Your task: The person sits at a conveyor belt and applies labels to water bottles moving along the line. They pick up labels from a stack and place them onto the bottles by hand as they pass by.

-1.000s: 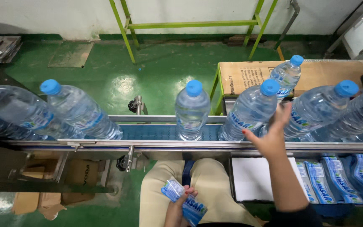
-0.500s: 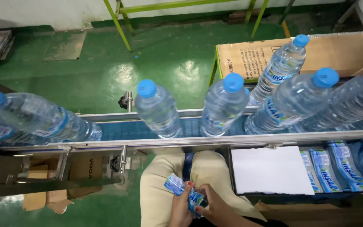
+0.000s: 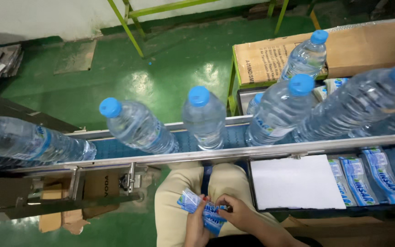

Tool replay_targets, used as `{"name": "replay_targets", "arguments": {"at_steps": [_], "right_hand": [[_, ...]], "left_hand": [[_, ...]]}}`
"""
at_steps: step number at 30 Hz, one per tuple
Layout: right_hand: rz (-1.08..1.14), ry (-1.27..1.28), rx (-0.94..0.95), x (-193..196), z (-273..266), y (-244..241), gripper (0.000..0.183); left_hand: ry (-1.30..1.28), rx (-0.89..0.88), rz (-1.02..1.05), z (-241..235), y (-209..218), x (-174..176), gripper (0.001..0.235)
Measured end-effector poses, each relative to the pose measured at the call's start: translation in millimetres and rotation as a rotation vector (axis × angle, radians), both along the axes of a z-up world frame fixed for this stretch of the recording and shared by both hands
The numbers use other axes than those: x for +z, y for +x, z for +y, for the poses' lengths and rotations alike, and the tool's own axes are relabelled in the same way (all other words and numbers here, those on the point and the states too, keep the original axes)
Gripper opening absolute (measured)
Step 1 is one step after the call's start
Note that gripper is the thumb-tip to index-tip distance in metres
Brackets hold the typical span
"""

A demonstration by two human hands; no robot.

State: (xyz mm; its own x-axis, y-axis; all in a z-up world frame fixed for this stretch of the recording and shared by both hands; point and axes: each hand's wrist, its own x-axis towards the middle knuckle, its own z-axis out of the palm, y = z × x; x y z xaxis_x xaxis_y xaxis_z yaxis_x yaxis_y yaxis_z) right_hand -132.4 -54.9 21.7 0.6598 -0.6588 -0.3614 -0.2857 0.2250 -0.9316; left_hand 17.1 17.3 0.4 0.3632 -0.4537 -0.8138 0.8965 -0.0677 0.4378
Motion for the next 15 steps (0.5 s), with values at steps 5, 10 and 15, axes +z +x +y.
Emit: {"name": "replay_targets", "arguments": {"at_steps": [5,10,15], "right_hand": [[0.082,0.027,-0.017,3.2,-3.4,-3.0,0.007],[0.038,0.066,-0.006,4.1,-8.0,-5.4,0.013],[0.033,0.059,0.012,20.3,-4.7,-2.8,0.023]], "left_hand": [[-0.087,-0.02,-0.024,3.0,-4.3,-13.3,0.026],[-0.097,-0.009,-0.049,1.6,-4.6,-27.1,0.023],[-0.109,-0.045,-0.085,4.9,-6.4,-26.8,0.02]]}}
